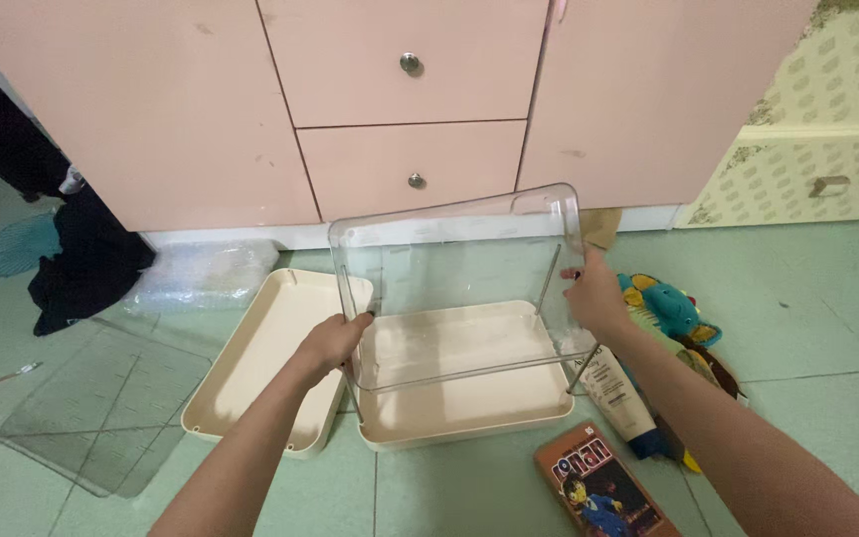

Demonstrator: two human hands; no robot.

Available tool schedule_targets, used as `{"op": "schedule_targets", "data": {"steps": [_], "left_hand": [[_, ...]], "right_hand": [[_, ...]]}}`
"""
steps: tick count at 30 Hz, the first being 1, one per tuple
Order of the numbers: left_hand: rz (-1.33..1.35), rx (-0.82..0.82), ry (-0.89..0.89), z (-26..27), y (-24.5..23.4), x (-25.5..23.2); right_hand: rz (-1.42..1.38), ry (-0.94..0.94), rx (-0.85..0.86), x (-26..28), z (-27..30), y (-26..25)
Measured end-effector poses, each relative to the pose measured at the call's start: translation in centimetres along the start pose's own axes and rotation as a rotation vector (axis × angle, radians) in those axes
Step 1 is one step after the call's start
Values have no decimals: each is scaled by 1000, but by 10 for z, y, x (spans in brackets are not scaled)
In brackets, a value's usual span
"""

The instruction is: The person assembles a two-tier plastic storage cart by inserting metal rods into beige trays and stacking them. They then place a clear plastic lid on top and arrange toys and a lotion bottle on the shelves.

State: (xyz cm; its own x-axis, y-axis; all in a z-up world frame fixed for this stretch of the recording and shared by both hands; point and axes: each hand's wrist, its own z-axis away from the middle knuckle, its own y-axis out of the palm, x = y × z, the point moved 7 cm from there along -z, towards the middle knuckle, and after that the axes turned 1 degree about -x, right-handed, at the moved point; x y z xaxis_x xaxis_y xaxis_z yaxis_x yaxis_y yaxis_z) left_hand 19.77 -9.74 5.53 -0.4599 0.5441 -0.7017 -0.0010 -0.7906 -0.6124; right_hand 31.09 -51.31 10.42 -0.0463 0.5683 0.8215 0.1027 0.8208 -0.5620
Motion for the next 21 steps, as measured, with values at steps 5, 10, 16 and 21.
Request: {"op": "schedule_targets", "data": {"steps": [5, 10, 16, 21], "left_hand": [[3, 100, -131, -8, 14, 28], [30, 126, -173, -9, 15, 38], [36, 135, -164, -6, 19, 35], [18, 95, -145, -5, 15, 31]], "right_hand": [[179, -169, -43, -2, 0, 10], [179, -159, -46, -4, 3, 15], [111, -119, -23, 0, 6, 11], [44, -153, -13, 0, 7, 11]]}}
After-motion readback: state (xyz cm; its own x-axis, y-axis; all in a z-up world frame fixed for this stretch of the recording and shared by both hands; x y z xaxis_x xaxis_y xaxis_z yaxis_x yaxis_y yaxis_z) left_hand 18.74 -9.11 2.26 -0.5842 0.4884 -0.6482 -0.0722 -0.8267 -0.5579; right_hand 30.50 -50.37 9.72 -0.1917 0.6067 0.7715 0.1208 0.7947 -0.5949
